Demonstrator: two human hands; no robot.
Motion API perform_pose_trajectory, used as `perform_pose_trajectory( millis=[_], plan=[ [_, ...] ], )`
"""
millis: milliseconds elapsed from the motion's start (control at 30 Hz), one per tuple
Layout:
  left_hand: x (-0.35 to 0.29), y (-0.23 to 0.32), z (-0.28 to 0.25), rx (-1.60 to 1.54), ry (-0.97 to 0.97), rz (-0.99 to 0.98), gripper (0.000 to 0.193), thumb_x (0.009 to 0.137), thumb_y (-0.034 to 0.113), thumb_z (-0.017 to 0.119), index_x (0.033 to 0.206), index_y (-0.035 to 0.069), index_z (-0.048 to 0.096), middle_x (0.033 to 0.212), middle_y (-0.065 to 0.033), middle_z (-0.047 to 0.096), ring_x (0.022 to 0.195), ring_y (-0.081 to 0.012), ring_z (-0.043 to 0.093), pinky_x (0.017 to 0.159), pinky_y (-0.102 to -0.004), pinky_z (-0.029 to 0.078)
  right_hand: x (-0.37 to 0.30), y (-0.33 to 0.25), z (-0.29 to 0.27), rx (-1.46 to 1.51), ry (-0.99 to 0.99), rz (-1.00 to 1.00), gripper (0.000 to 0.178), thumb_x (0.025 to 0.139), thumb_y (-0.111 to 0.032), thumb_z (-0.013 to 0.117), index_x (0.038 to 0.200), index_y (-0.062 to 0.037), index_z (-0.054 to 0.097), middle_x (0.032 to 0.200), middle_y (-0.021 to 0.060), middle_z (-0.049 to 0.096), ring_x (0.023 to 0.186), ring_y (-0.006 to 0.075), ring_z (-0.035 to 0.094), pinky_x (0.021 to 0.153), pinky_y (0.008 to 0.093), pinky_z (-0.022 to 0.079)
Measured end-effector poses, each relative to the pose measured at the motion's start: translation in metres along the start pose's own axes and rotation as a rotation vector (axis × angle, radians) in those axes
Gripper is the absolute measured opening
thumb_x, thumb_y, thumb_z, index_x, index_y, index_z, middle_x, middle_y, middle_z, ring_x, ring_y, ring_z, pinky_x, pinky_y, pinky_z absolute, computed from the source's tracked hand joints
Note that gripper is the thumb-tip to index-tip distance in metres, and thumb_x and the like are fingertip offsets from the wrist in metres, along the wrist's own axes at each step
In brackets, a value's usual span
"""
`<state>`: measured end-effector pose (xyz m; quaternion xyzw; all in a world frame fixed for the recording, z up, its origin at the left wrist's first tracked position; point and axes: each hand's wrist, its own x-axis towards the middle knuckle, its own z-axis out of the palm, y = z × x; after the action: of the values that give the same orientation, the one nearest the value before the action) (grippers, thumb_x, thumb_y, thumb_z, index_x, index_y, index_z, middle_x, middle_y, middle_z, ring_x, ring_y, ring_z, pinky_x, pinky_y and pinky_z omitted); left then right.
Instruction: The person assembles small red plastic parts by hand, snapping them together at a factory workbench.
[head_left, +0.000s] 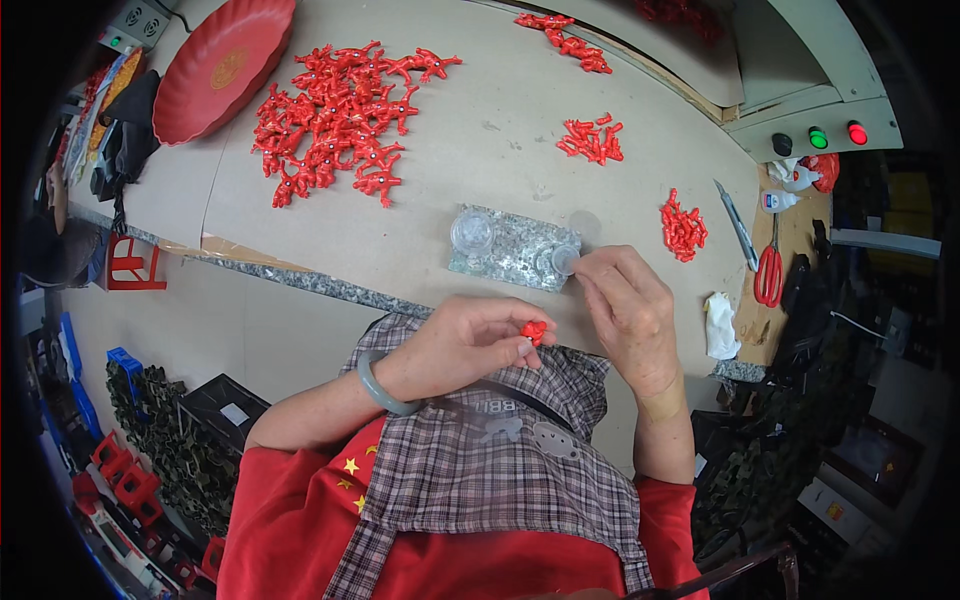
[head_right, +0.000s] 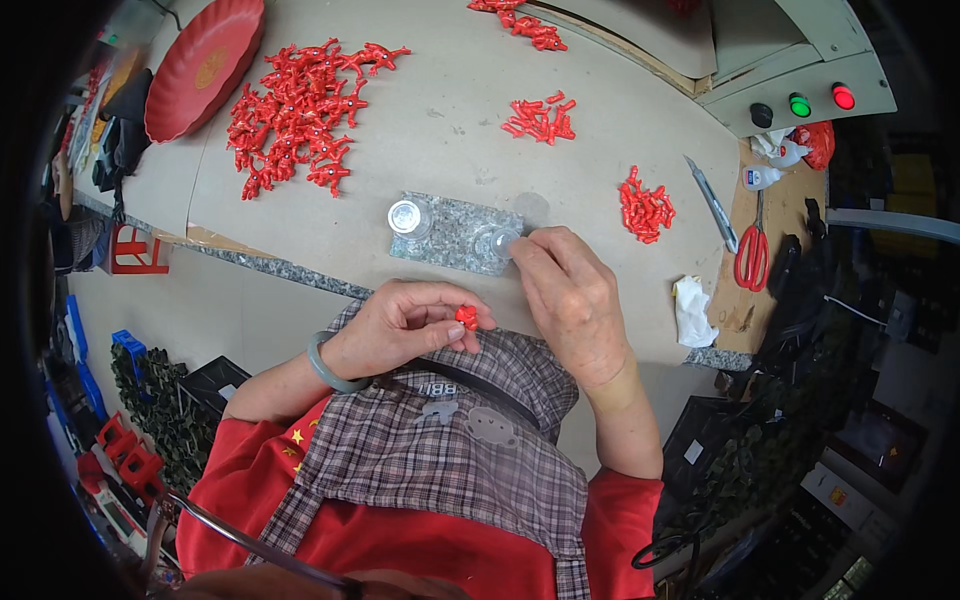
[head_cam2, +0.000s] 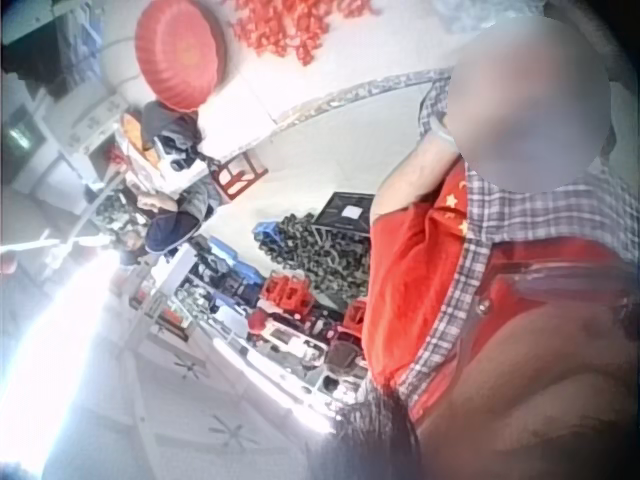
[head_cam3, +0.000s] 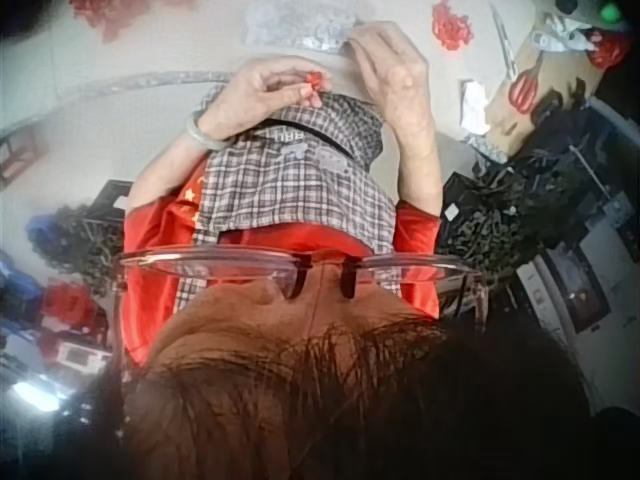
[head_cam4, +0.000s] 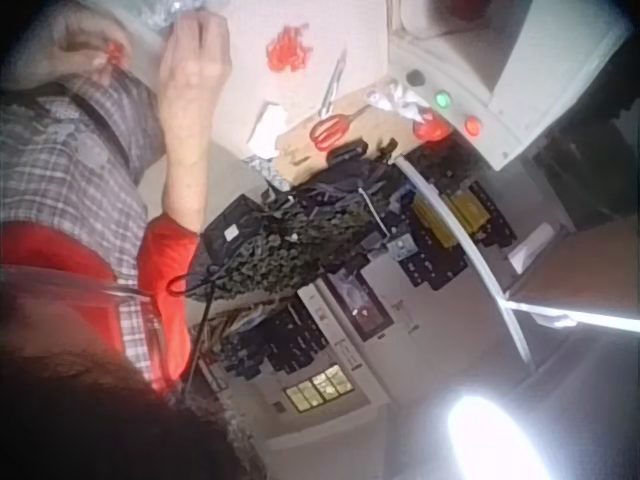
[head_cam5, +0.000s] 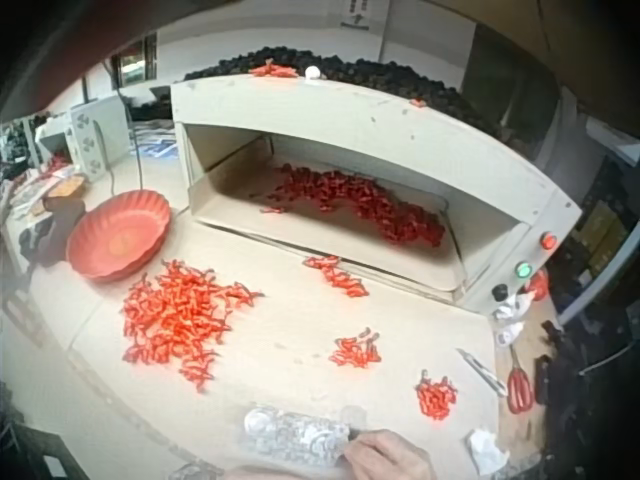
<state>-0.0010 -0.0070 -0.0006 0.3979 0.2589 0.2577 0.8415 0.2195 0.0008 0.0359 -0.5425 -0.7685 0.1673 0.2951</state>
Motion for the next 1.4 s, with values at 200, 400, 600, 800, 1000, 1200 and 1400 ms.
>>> perform_pose_trajectory(
  millis=[200, 400, 600, 800, 1000, 1200, 1400],
  plan=[
    [0.001, 0.007, -0.004, -0.004, 0.004, 0.023, 0.030, 0.097, -0.003, 0.054, 0.127, -0.006, 0.056, 0.117, -0.0124, 0.064, 0.096, -0.0161, 0.066, 0.089, -0.0305, 0.055, 0.003, -0.001, -0.006, 0.064, -0.007, 0.097, 0.015, 0.081, 0.006, 0.070, 0.094, -0.0005, 0.069, 0.086, 0.0114, 0.066, 0.070, 0.0245, 0.068, 0.063, 0.0331, 0.055],
    [0.003, 0.005, -0.005, 0.019, 0.076, 0.091, 0.031, 0.099, 0.005, 0.058, 0.128, -0.005, 0.057, 0.119, -0.0184, 0.067, 0.095, -0.0200, 0.070, 0.086, -0.0309, 0.057, -0.010, 0.004, -0.004, 0.739, 0.034, 0.537, 0.011, 0.089, 0.002, 0.068, 0.100, 0.0030, 0.071, 0.085, 0.0073, 0.071, 0.068, 0.0096, 0.065, 0.060, 0.0231, 0.053],
    [0.008, 0.005, -0.003, 0.013, 0.145, 0.123, 0.033, 0.097, -0.002, 0.057, 0.129, -0.005, 0.056, 0.117, -0.0145, 0.067, 0.097, -0.0189, 0.069, 0.086, -0.0292, 0.057, -0.019, -0.002, 0.002, 1.009, 0.069, 0.566, 0.011, 0.091, 0.001, 0.068, 0.101, 0.0049, 0.070, 0.084, 0.0095, 0.071, 0.067, 0.0094, 0.064, 0.059, 0.0211, 0.052],
    [0.009, -0.001, 0.000, 0.089, 0.178, 0.257, 0.032, 0.096, -0.003, 0.059, 0.128, -0.005, 0.057, 0.118, -0.0172, 0.067, 0.101, -0.0211, 0.069, 0.091, -0.0308, 0.057, -0.025, -0.023, 0.017, 0.923, 0.127, 0.449, 0.009, 0.089, 0.005, 0.068, 0.098, 0.0039, 0.070, 0.085, 0.0093, 0.070, 0.067, 0.0098, 0.065, 0.056, 0.0201, 0.051],
    [0.009, 0.002, 0.000, 0.442, 0.233, 0.380, 0.029, 0.093, -0.003, 0.062, 0.123, -0.005, 0.063, 0.113, -0.0171, 0.070, 0.100, -0.0203, 0.070, 0.088, -0.0301, 0.059, -0.030, -0.028, 0.030, 0.752, 0.256, 0.267, 0.010, 0.086, 0.007, 0.069, 0.096, 0.0046, 0.070, 0.088, 0.0136, 0.071, 0.067, 0.0122, 0.066, 0.054, 0.0217, 0.052],
    [0.010, 0.001, -0.001, 0.554, 0.252, 0.429, 0.028, 0.091, -0.004, 0.064, 0.119, -0.004, 0.065, 0.114, -0.0186, 0.070, 0.102, -0.0216, 0.070, 0.086, -0.0297, 0.059, -0.031, -0.030, 0.034, 0.606, 0.271, 0.207, 0.012, 0.081, 0.007, 0.074, 0.092, 0.0022, 0.070, 0.087, 0.0136, 0.071, 0.068, 0.0140, 0.068, 0.054, 0.0238, 0.054],
    [0.011, 0.002, -0.001, 0.724, 0.287, 0.475, 0.029, 0.088, -0.003, 0.066, 0.116, -0.001, 0.067, 0.111, -0.0148, 0.073, 0.099, -0.0214, 0.072, 0.083, -0.0298, 0.059, -0.030, -0.030, 0.036, 0.480, 0.294, 0.137, 0.016, 0.077, 0.003, 0.078, 0.091, 0.0009, 0.071, 0.084, 0.0123, 0.071, 0.071, 0.0168, 0.069, 0.058, 0.0261, 0.055]
  ],
)
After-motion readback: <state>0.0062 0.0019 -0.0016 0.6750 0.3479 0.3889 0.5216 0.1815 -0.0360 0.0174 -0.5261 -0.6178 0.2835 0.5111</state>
